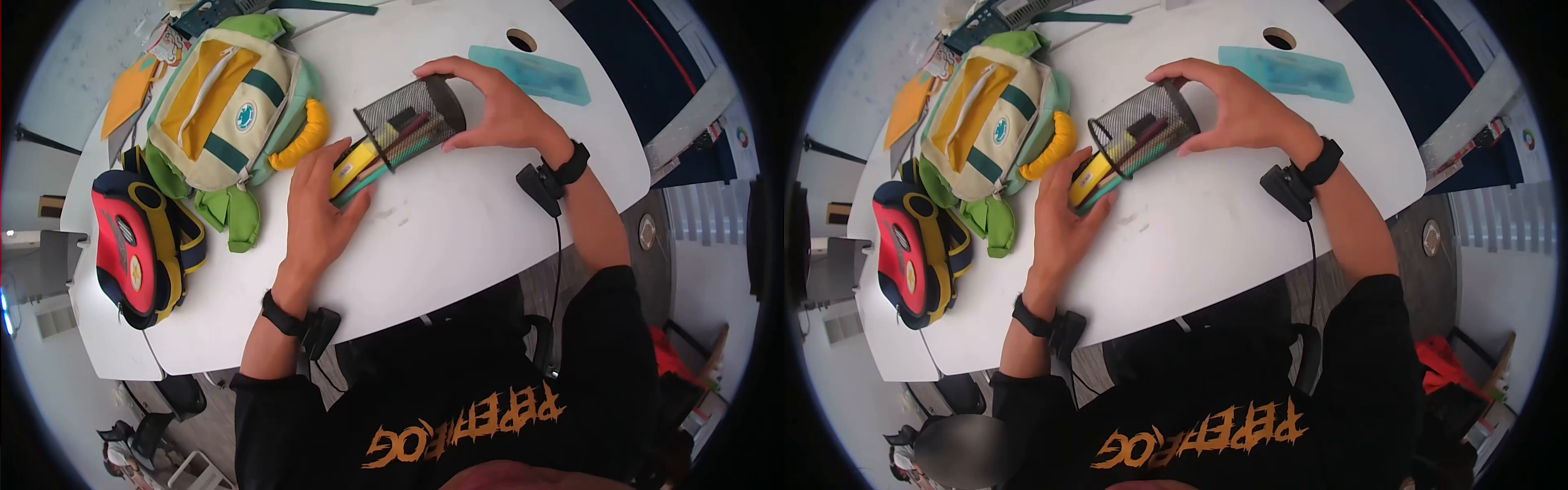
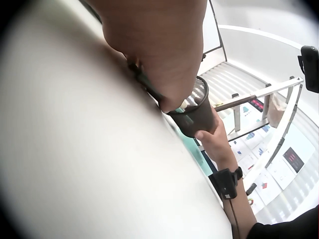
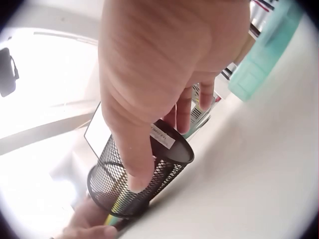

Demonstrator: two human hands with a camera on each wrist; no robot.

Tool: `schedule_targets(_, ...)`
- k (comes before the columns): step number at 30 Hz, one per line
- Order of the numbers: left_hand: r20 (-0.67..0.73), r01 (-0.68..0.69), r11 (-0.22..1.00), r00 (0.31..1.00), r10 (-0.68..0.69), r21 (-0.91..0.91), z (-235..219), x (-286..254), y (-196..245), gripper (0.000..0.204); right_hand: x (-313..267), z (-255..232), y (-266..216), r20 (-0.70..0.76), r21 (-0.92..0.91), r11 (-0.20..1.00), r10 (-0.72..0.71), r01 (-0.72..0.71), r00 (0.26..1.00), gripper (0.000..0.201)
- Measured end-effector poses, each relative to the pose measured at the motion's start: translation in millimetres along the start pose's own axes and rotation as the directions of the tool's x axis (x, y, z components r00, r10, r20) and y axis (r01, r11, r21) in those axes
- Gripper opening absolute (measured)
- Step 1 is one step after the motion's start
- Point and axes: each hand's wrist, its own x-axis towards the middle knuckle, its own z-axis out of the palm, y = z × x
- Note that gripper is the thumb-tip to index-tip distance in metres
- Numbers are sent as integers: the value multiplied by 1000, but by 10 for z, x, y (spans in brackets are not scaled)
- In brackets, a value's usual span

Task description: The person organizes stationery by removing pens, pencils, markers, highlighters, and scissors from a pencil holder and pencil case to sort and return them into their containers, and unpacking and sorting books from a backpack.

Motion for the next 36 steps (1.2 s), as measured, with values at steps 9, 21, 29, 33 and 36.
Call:
schedule_targets(9,-42,-16,999,999,18,47,9,17,28,68,22,42,-11,-10,282,959,18,-14,1000,97)
schedule_targets(21,-7,-94,990,995,95,106,-9,-22,-9,52,33,45,127,-286,526,843,50,113,957,81)
schedule_targets(29,9,-51,995,999,50,82,-19,-11,8,52,-28,-160,375,-293,945,281,493,169,819,52)
schedule_targets(33,41,-29,993,999,24,111,-67,23,29,50,41,-184,165,-211,972,57,641,228,738,62)
schedule_targets(36,21,-48,994,999,46,96,-24,6,3,50,29,-162,217,-169,981,40,646,188,745,68)
